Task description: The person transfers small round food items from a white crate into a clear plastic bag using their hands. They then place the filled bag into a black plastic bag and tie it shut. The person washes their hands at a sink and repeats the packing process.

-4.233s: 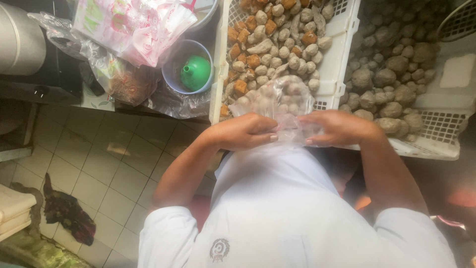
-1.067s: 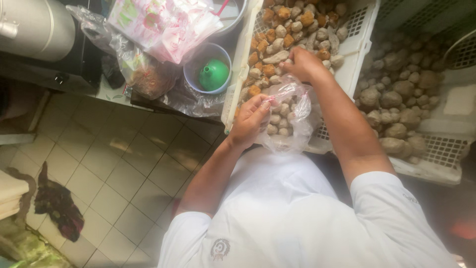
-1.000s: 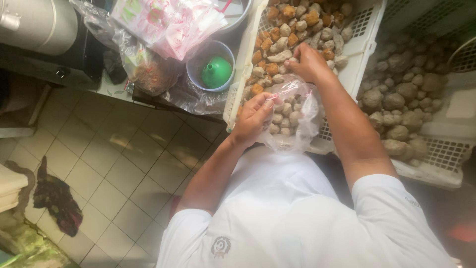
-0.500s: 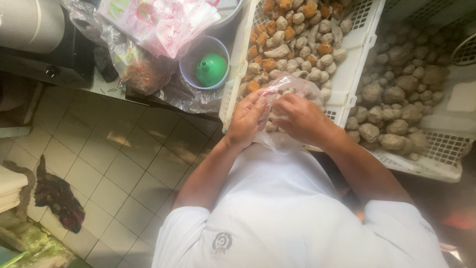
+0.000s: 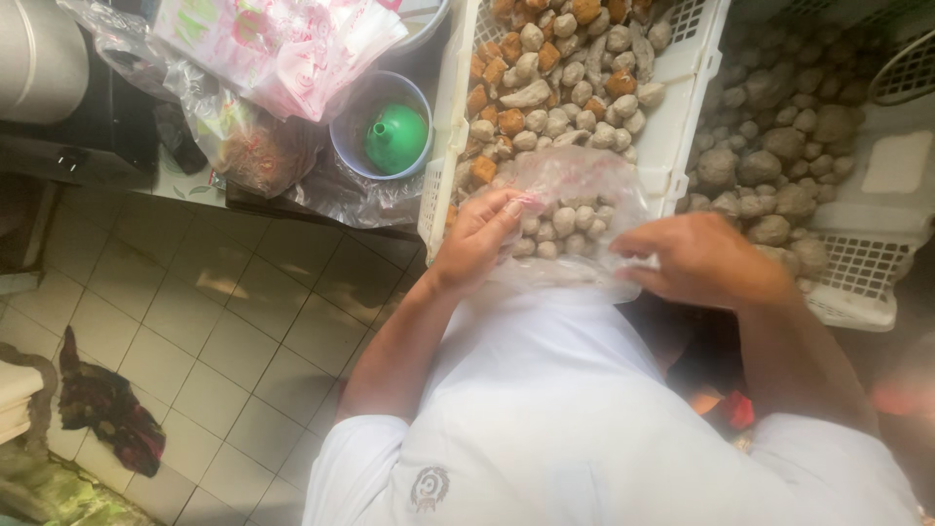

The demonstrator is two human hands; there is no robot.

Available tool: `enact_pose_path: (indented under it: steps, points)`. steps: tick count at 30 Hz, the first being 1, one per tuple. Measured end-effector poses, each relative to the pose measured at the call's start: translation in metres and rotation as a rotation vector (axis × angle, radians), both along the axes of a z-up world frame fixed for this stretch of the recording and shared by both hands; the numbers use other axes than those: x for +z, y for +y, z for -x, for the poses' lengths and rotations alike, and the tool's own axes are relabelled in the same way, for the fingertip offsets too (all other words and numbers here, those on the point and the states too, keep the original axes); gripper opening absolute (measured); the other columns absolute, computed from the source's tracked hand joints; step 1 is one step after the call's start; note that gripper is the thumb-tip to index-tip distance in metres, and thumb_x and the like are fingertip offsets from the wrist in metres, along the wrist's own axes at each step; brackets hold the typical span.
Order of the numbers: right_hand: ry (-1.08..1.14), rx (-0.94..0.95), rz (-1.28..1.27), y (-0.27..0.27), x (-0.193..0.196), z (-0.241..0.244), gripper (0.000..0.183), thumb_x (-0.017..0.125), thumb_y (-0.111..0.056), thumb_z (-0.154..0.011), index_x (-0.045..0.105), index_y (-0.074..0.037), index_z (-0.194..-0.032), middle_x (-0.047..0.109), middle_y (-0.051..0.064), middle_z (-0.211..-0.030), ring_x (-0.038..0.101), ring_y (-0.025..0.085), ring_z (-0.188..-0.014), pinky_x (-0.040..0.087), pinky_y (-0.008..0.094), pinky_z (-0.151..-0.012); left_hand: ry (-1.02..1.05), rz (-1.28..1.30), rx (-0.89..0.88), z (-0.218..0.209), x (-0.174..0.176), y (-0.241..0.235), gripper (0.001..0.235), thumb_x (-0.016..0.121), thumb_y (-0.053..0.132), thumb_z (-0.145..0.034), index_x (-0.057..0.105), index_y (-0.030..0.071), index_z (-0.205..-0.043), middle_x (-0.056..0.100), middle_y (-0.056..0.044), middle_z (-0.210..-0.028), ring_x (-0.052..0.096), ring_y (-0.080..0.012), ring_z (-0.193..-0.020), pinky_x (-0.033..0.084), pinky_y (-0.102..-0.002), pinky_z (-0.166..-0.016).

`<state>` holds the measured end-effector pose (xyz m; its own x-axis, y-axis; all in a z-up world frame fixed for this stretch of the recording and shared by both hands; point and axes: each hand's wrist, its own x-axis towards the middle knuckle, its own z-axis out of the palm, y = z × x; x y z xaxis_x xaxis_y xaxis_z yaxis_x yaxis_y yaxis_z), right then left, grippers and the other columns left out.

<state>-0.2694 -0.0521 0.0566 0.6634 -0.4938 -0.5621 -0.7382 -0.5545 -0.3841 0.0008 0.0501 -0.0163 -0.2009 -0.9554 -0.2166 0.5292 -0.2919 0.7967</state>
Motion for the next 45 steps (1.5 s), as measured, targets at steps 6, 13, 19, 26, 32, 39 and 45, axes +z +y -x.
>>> enact_pose_path:
  steps: [6, 13, 19, 26, 32, 39, 45]
  points:
    - [-0.226, -0.069, 0.576, -0.085, -0.089, -0.031, 0.021, 0.066, -0.015, -0.097, 0.075, -0.011, -0.115, 0.075, 0.008, -0.110, 0.068, 0.020, -0.093, 0.059, 0.036, -0.085, 0.055, -0.021, 0.021, 0.001, 0.010, -0.002, 0.025, 0.047, 0.017, -0.113, 0.063, 0.002, -0.125, 0.036, 0.011, -0.072, 0.028, -0.0009, -0.058, 0.022, -0.020, -0.050]
    - [-0.101, 0.166, 0.724, -0.098, -0.120, -0.042, 0.018, 0.073, -0.011, -0.089, 0.073, -0.015, -0.107, 0.072, 0.006, -0.104, 0.065, 0.024, -0.105, 0.056, 0.041, -0.089, 0.078, 0.000, 0.023, 0.001, 0.009, -0.001, 0.025, 0.047, 0.019, -0.113, 0.061, 0.002, -0.125, 0.036, 0.011, -0.071, 0.027, -0.0009, -0.059, 0.022, -0.020, -0.051]
    - [-0.909, -0.569, 0.127, -0.075, -0.045, -0.033, 0.023, 0.067, -0.020, -0.109, 0.060, -0.004, -0.123, 0.070, 0.006, -0.107, 0.071, 0.018, -0.097, 0.062, 0.030, -0.080, 0.070, 0.005, 0.056, 0.001, 0.012, -0.001, 0.030, 0.045, 0.018, -0.113, 0.059, 0.000, -0.133, 0.036, 0.010, -0.071, 0.028, -0.0012, -0.058, 0.023, -0.021, -0.051]
    - [-0.835, -0.109, 0.260, -0.026, -0.038, -0.038, 0.032, 0.077, -0.027, -0.091, 0.072, -0.002, -0.109, 0.074, 0.012, -0.094, 0.073, 0.020, -0.080, 0.061, 0.032, -0.069, 0.092, -0.028, 0.105, 0.003, 0.018, -0.001, 0.032, 0.044, 0.016, -0.113, 0.058, 0.000, -0.136, 0.037, 0.009, -0.070, 0.030, -0.0023, -0.057, 0.025, -0.021, -0.050]
    - [-0.293, -0.146, 0.610, -0.084, -0.078, -0.017, 0.012, 0.068, -0.014, -0.099, 0.073, -0.006, -0.107, 0.074, 0.014, -0.103, 0.070, 0.024, -0.087, 0.059, 0.041, -0.079, 0.105, -0.031, 0.091, 0.001, 0.014, 0.000, 0.031, 0.045, 0.015, -0.113, 0.059, 0.001, -0.137, 0.037, 0.009, -0.073, 0.030, -0.0022, -0.059, 0.025, -0.020, -0.051]
    - [0.037, 0.002, 0.795, -0.081, -0.137, -0.035, 0.011, 0.063, -0.015, -0.091, 0.070, -0.013, -0.099, 0.071, 0.008, -0.096, 0.068, 0.027, -0.095, 0.055, 0.045, -0.076, 0.137, -0.022, 0.098, 0.001, 0.009, 0.001, 0.030, 0.044, 0.014, -0.114, 0.058, 0.000, -0.137, 0.037, 0.008, -0.074, 0.030, -0.0022, -0.060, 0.025, -0.021, -0.053]
    - [-0.041, -0.207, 0.575, -0.083, -0.096, -0.034, 0.019, 0.066, -0.013, -0.092, 0.065, -0.001, -0.107, 0.068, 0.017, -0.096, 0.069, 0.034, -0.086, 0.056, 0.047, -0.074, 0.129, 0.022, 0.133, 0.002, 0.011, -0.001, 0.033, 0.044, 0.015, -0.114, 0.057, -0.002, -0.140, 0.038, 0.009, -0.073, 0.030, -0.0022, -0.060, 0.026, -0.020, -0.053]
